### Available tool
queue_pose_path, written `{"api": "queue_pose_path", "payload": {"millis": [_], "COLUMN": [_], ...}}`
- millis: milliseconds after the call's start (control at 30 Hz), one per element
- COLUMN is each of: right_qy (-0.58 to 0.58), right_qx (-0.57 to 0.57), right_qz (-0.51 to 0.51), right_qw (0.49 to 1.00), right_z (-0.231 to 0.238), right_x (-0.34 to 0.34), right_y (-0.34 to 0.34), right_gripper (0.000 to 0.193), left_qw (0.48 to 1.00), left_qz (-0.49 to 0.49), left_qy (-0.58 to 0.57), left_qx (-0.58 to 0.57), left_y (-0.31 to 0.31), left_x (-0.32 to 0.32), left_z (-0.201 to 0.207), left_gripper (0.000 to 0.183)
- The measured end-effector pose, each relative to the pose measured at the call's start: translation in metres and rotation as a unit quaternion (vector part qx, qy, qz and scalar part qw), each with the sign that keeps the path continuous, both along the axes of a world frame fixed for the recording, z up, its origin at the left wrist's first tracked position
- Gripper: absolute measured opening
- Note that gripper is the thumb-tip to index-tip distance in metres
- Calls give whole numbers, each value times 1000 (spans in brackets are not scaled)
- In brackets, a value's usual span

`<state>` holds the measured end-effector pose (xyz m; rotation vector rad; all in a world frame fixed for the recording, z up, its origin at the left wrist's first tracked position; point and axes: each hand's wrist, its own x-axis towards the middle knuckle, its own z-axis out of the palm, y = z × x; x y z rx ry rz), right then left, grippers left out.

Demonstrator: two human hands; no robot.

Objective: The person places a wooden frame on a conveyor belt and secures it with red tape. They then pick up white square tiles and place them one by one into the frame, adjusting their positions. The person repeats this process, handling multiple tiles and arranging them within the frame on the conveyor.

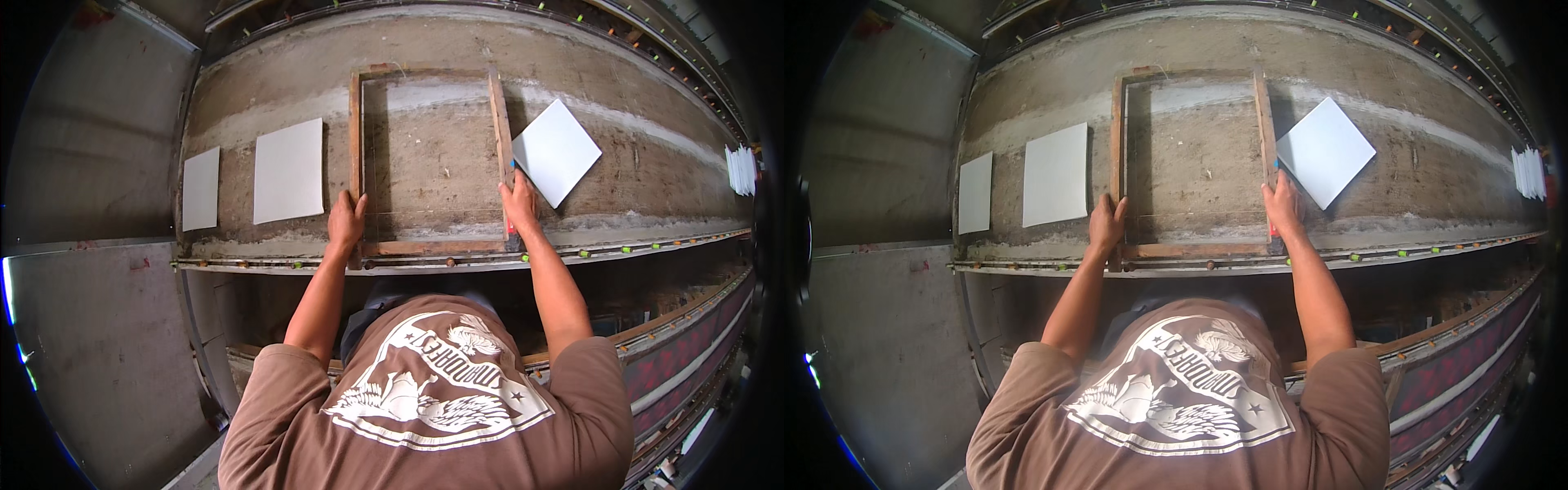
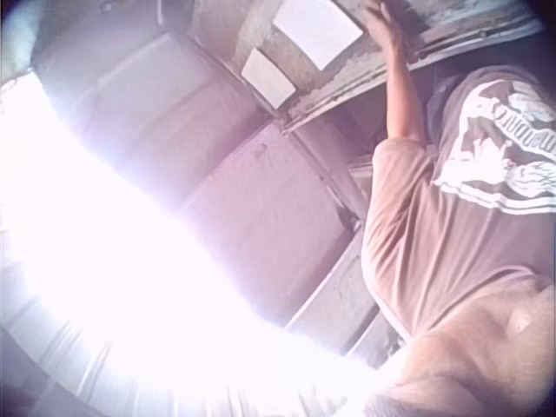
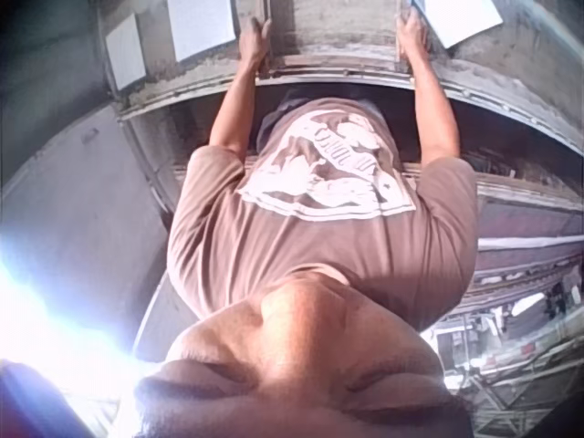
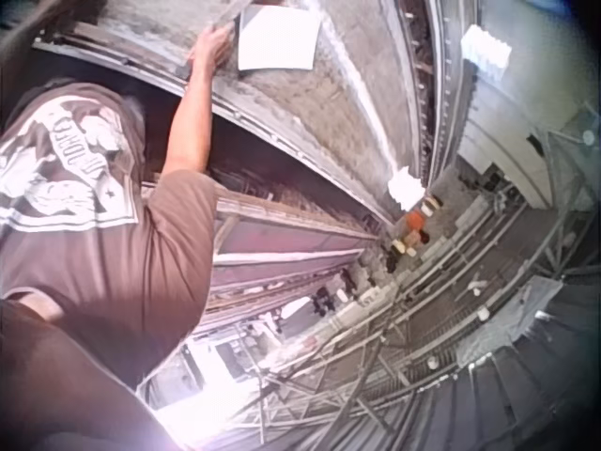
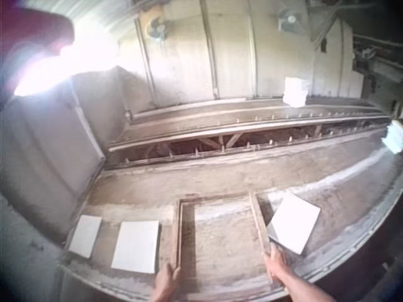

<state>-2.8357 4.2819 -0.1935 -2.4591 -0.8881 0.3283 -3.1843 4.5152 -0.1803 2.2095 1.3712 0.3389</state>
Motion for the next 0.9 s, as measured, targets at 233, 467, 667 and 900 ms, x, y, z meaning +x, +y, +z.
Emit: {"api": "queue_pose_path", "payload": {"millis": [233, 467, 667, 900], "right_qy": [14, 15, 5, -5], "right_qx": [-35, -37, -21, -21], "right_qz": [-4, -2, -1, 2], "right_qw": [999, 999, 1000, 1000], "right_z": [12, 0, 7, 3], "right_x": [-1, 2, -4, -2], "right_y": [7, 3, 0, -2], "right_gripper": [59, 61, 62, 58], "left_qw": [1000, 1000, 1000, 1000], "left_qz": [16, 3, 12, 4], "left_qy": [6, 2, 10, -17], "left_qx": [6, 31, 4, 6], "left_y": [-4, -4, -10, -8], "left_x": [5, 3, 0, -4], "left_z": [-2, -11, -12, -22], "left_gripper": [46, 43, 42, 40]}}
